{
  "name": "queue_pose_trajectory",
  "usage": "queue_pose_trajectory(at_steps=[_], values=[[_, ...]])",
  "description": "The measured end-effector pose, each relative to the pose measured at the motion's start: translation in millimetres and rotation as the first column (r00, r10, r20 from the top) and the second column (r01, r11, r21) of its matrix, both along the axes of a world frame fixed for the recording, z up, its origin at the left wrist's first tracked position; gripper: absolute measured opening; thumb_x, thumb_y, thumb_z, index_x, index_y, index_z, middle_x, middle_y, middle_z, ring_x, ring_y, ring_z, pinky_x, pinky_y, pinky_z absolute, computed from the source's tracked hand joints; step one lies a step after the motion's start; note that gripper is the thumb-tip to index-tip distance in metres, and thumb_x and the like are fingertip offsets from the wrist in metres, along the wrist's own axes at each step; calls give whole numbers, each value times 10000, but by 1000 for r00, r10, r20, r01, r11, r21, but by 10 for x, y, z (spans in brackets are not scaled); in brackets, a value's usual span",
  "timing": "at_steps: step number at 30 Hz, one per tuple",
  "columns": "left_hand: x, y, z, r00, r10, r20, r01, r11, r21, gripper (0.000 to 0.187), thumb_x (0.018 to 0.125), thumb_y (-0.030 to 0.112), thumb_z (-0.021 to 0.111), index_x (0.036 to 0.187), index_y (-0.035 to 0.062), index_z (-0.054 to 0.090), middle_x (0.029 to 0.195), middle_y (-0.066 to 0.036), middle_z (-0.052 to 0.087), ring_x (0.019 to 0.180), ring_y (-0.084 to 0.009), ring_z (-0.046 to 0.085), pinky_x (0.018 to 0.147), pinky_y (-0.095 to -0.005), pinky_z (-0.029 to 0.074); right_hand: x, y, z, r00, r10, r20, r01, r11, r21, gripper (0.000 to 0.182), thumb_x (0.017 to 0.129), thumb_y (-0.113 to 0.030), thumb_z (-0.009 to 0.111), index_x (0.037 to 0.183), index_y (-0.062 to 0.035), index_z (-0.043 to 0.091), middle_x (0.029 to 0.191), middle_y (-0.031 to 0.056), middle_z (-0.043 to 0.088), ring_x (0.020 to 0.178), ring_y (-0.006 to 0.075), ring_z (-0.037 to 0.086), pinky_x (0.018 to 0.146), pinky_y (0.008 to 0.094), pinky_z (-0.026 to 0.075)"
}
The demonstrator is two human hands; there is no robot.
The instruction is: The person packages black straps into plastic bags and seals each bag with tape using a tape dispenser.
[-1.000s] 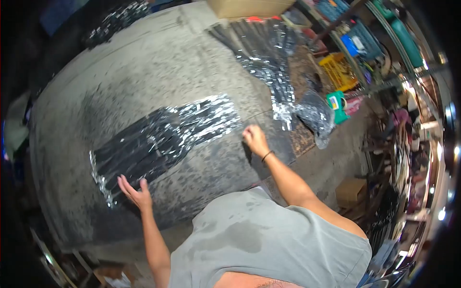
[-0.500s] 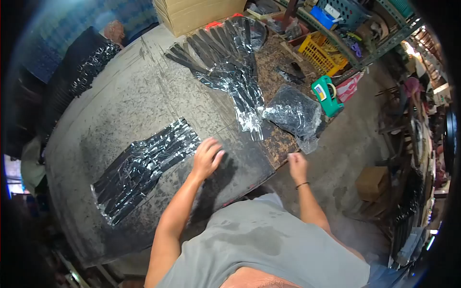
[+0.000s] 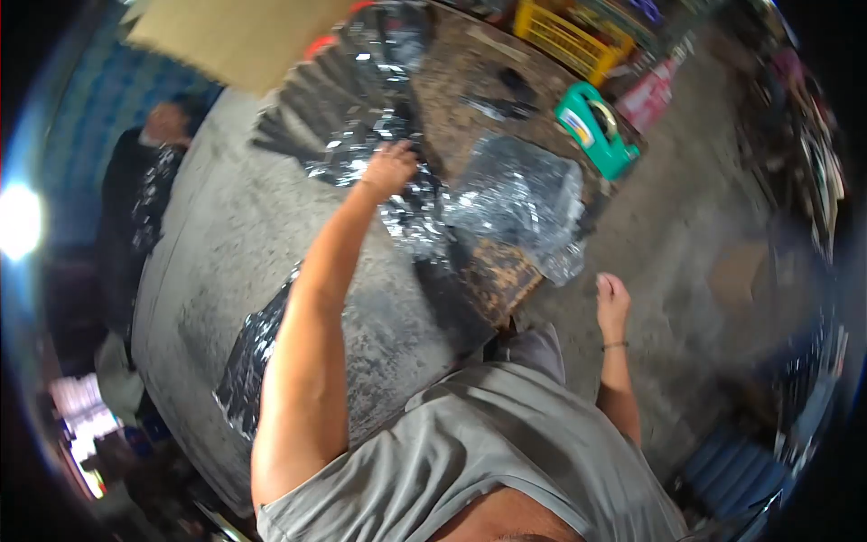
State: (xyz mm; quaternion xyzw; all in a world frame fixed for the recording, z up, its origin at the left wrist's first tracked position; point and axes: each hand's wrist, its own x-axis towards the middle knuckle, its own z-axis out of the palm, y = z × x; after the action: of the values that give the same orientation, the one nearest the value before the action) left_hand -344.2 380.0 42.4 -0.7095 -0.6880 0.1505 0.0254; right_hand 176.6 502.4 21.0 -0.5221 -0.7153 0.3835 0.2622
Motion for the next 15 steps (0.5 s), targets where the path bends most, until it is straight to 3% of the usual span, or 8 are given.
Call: queue_pose_trajectory(at_steps=[4, 7, 9, 10, 12, 13, 15], values=[[-110, 336, -71, 999, -31, -32, 25, 982, -189, 370, 835, 144, 551, 1202, 181, 571, 1313, -2, 517, 1331, -245, 375, 1081, -487, 267, -371, -76, 377, 995, 96, 41, -99, 993, 57, 150, 870, -132, 625, 961, -23, 670, 848, 150, 651, 755, 271, 633, 680, 324, 487], [-71, 438, 9, 995, -62, -80, 43, 974, -221, 334, 832, 151, 567, 1165, 175, 578, 1250, -23, 528, 1256, -251, 431, 1105, -537, 217, -660, -72, 487, 981, 170, 96, -171, 985, 1, 142, 863, -102, 613, 973, -35, 673, 857, 148, 650, 761, 287, 634, 682, 334, 490], [-23, 509, 150, 994, -51, -95, 20, 953, -302, 318, 835, 146, 563, 1151, 171, 585, 1231, -24, 529, 1246, -250, 434, 1111, -540, 210, -831, -46, 465, 923, 382, 52, -381, 924, -40, 154, 857, -101, 605, 982, -41, 672, 860, 144, 647, 776, 306, 638, 690, 360, 498], [-7, 528, 193, 992, -38, -122, -10, 928, -373, 303, 838, 141, 560, 1138, 168, 592, 1212, -26, 531, 1235, -248, 438, 1116, -543, 202, -885, -34, 400, 923, 382, 53, -380, 924, -44, 154, 857, -101, 605, 982, -41, 672, 860, 144, 647, 776, 306, 638, 690, 360, 498], [-78, 457, 114, 994, -49, -95, 13, 940, -342, 284, 836, 136, 559, 1117, 157, 595, 1167, -33, 554, 1203, -246, 468, 1117, -527, 214, -991, -47, 286, 881, 441, 172, -446, 895, -9, 165, 856, -113, 600, 984, -37, 670, 858, 147, 645, 794, 330, 635, 710, 391, 504], [-138, 411, 84, 996, -58, -71, 33, 952, -306, 266, 834, 132, 558, 1096, 146, 598, 1123, -41, 577, 1171, -244, 497, 1117, -512, 226, -1029, -55, 308, 875, 437, 210, -447, 894, 0, 235, 860, -149, 607, 1075, -58, 639, 902, 151, 644, 820, 341, 634, 728, 411, 507], [-231, 355, 119, 996, -70, -55, 53, 963, -263, 248, 832, 127, 558, 1076, 136, 601, 1078, -49, 600, 1139, -242, 527, 1118, -496, 238, -1157, -104, 363, 917, 361, 171, -365, 931, -7, 303, 850, -150, 630, 1141, -70, 610, 909, 139, 641, 792, 312, 628, 705, 386, 503]])
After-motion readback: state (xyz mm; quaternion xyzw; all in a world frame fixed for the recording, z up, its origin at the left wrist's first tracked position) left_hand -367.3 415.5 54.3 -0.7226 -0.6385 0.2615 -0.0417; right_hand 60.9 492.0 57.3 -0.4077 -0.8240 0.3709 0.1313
